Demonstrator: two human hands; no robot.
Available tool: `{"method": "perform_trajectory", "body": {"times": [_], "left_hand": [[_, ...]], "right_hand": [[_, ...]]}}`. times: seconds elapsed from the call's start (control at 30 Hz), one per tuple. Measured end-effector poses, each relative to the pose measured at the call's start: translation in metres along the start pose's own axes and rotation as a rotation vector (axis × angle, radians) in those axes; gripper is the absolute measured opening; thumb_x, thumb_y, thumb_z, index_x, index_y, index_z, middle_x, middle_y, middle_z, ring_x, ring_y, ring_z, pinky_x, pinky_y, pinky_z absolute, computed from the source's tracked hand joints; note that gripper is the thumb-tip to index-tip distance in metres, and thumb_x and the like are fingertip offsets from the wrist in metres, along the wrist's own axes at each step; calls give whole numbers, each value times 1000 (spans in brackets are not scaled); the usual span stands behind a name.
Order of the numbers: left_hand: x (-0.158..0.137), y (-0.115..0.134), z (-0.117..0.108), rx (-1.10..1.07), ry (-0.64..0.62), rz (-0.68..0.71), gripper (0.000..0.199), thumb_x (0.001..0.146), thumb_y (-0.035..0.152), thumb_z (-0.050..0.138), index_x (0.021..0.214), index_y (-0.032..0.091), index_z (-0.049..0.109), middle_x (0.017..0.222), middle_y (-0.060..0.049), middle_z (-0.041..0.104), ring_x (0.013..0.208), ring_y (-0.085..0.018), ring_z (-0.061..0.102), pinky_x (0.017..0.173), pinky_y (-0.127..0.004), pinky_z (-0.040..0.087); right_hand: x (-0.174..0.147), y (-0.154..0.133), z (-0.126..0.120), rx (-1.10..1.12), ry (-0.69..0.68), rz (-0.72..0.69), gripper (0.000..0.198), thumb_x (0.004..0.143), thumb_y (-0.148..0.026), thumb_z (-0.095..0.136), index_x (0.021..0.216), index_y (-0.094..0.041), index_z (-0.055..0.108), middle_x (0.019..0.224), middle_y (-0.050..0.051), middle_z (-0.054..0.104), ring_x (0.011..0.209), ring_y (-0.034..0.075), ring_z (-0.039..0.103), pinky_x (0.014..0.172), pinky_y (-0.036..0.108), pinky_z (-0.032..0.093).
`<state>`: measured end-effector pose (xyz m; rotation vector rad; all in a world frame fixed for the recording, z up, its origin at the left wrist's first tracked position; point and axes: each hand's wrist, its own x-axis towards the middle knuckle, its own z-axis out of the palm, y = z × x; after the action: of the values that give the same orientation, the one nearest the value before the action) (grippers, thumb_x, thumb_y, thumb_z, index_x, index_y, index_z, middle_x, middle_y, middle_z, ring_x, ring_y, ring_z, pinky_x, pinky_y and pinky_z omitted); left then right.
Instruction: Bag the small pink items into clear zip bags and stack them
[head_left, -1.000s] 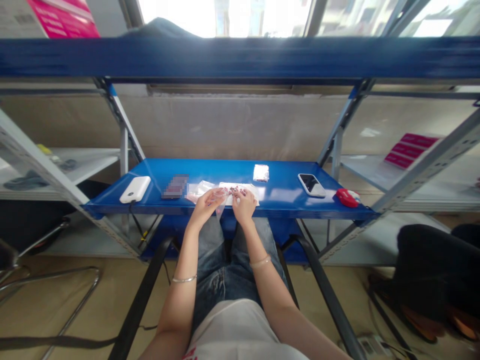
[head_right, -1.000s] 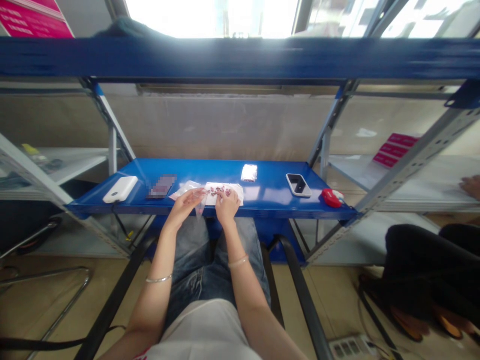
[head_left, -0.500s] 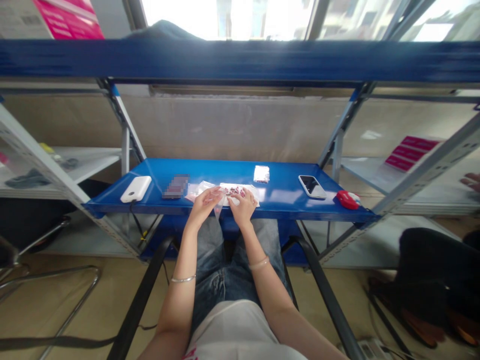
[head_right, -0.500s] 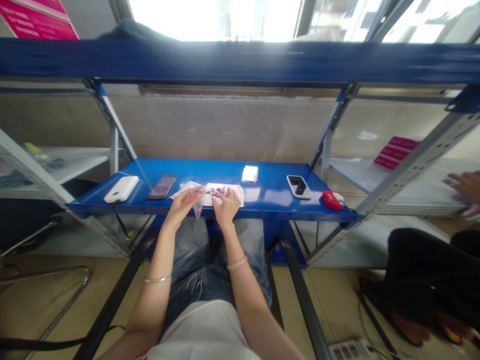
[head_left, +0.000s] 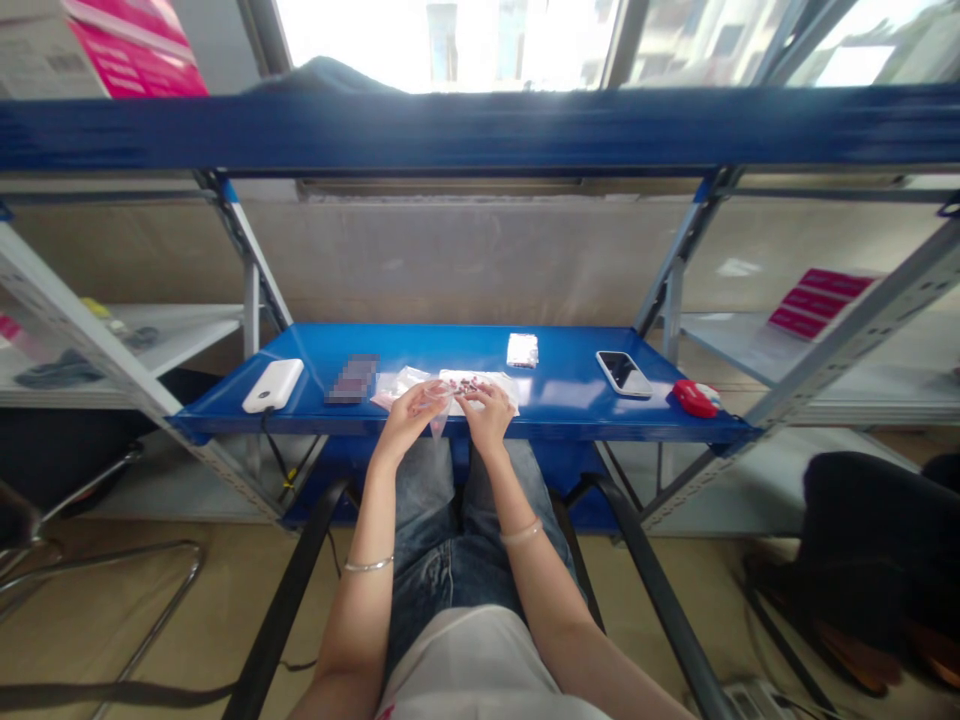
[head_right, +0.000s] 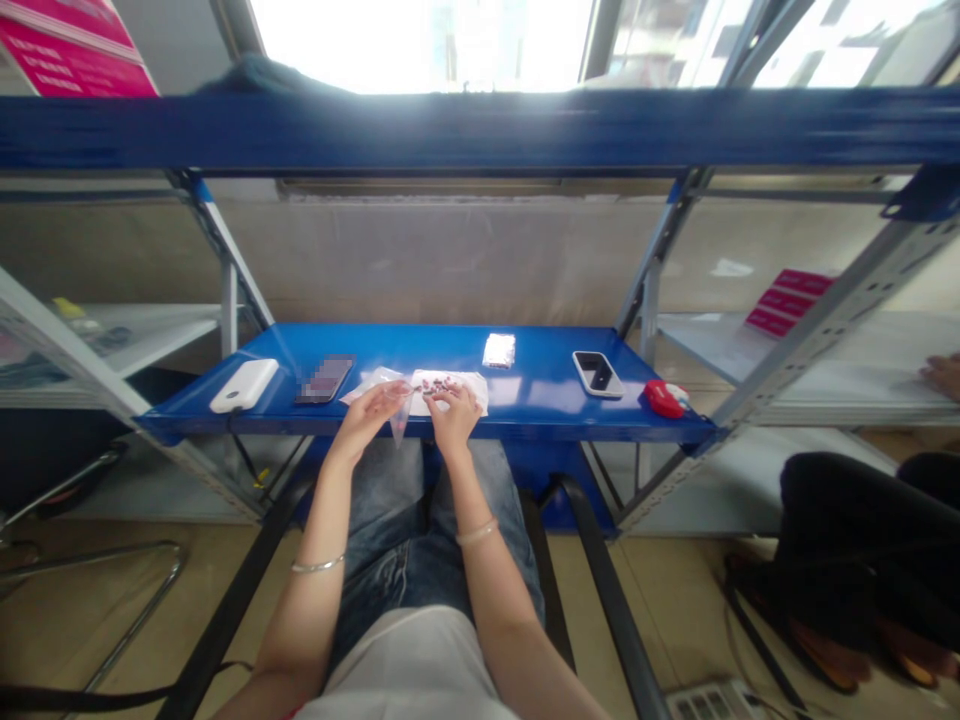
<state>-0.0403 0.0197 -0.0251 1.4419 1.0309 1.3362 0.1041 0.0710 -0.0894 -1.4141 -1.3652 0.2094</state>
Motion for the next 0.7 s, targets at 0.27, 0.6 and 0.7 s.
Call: {"method": "perform_trajectory", "body": {"times": [0.27, 0.6, 0.7], "left_hand": [[-1, 0, 5, 40, -87, -26, 51, 69, 40, 72, 114, 19, 61, 117, -11, 64, 106, -27, 60, 70, -28, 51], [-2, 0, 9, 35, -99, -14, 50, 70, 38, 72, 114, 18, 61, 116, -11, 65, 107, -26, 59, 81, -32, 50], [-2, 0, 8, 44, -76, -11, 50, 70, 39, 72, 113, 17, 62, 115, -11, 65, 109, -27, 59, 85, -34, 50]], "right_hand": [[15, -36, -33, 466, 37, -10, 26, 66, -44, 74, 66, -19, 68, 93, 7, 67, 96, 22, 59, 89, 36, 42], [18, -37, -42, 355, -97, -110, 27, 83, -43, 57, 77, -20, 71, 93, 6, 68, 95, 20, 59, 89, 33, 42], [20, -17, -43, 74, -68, -29, 22, 83, -38, 58, 84, -21, 72, 100, 8, 66, 102, 24, 56, 92, 38, 38]]}}
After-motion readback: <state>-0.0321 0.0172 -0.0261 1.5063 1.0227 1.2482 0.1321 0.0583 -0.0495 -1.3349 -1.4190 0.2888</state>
